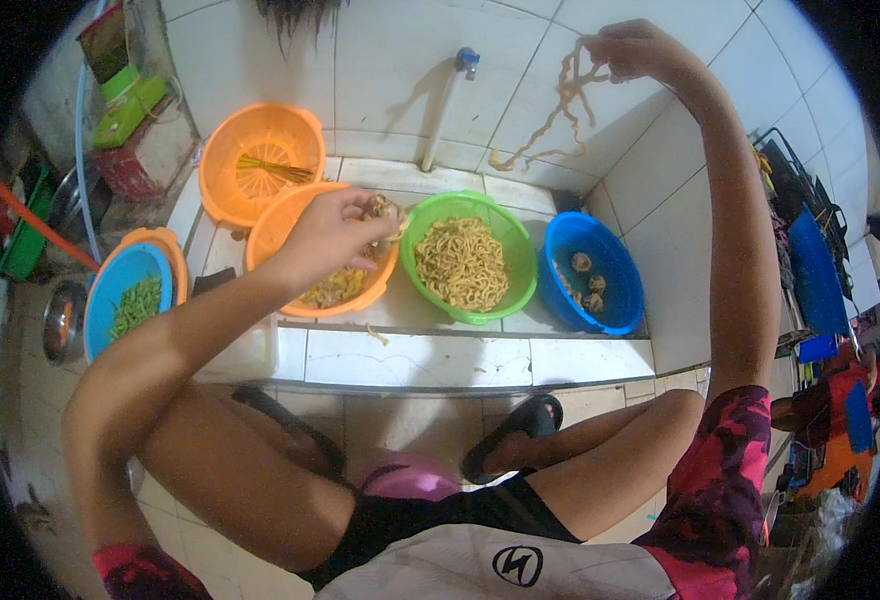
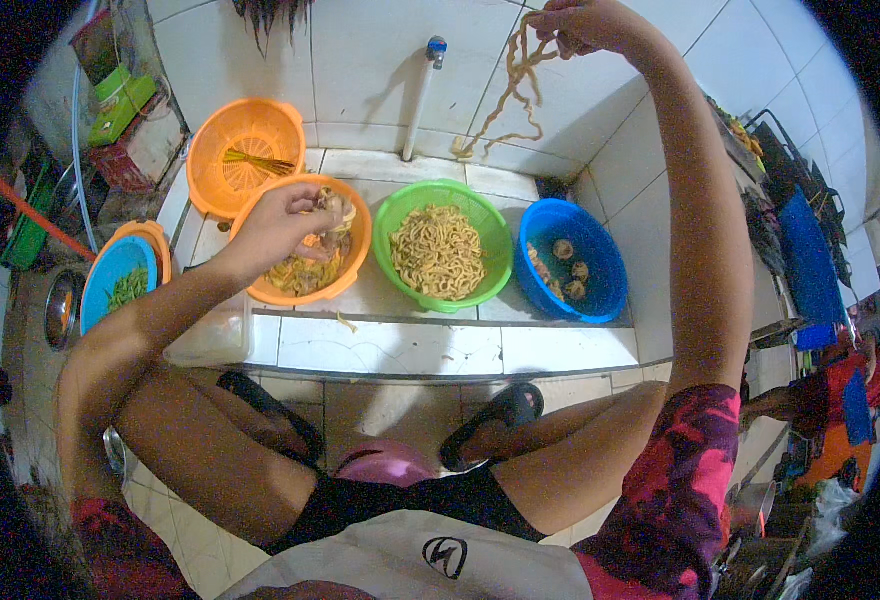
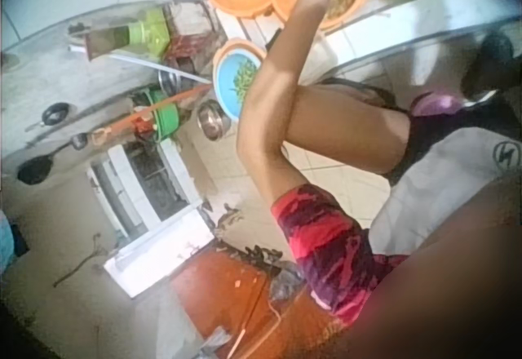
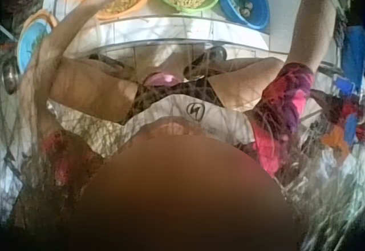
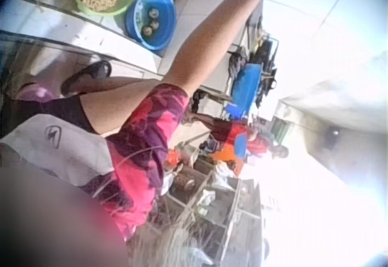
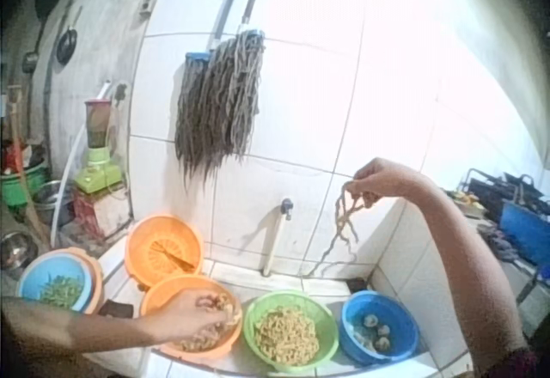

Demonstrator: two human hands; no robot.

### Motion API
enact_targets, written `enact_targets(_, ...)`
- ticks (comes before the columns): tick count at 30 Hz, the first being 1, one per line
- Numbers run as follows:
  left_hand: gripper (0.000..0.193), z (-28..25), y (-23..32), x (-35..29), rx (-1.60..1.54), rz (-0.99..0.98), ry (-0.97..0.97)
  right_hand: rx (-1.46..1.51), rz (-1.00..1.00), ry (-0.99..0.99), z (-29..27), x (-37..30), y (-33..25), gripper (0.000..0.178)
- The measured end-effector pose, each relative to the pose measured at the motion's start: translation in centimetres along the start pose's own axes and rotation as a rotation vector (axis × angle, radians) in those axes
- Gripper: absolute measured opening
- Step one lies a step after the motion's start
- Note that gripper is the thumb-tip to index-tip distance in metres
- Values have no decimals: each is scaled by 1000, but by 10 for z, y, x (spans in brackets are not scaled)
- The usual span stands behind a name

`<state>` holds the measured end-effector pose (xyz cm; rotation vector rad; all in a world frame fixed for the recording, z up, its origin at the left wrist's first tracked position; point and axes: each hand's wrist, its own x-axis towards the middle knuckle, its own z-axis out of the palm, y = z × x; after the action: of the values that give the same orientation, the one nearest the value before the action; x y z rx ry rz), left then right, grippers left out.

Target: The person sits at a tiled counter and repeatedly wraps thin noodles around small round food items, then places the assembled pieces into a blue bowl. The person handles noodles and the round items by hand, transferring them between orange and green bowls during the process.

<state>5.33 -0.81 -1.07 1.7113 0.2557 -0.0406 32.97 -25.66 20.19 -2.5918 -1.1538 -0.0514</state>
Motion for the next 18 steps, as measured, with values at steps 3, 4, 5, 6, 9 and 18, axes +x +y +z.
enact_targets(3,38,-3,-11,5,-76,12,-14,-297,-489,-6,-10,1,11,38)
enact_targets(4,38,-4,-15,8,-64,35,-28,-263,-378,-37,-8,7,15,38)
enact_targets(5,39,-6,-19,10,-57,77,-16,-152,-158,-82,-8,12,19,37)
enact_targets(6,39,-5,-23,12,-84,92,18,-160,-170,-88,-3,13,27,37)
enact_targets(9,25,1,-26,21,40,168,-4,81,-24,-34,17,6,72,35)
enact_targets(18,31,11,-30,13,63,260,162,525,114,96,86,29,197,38)
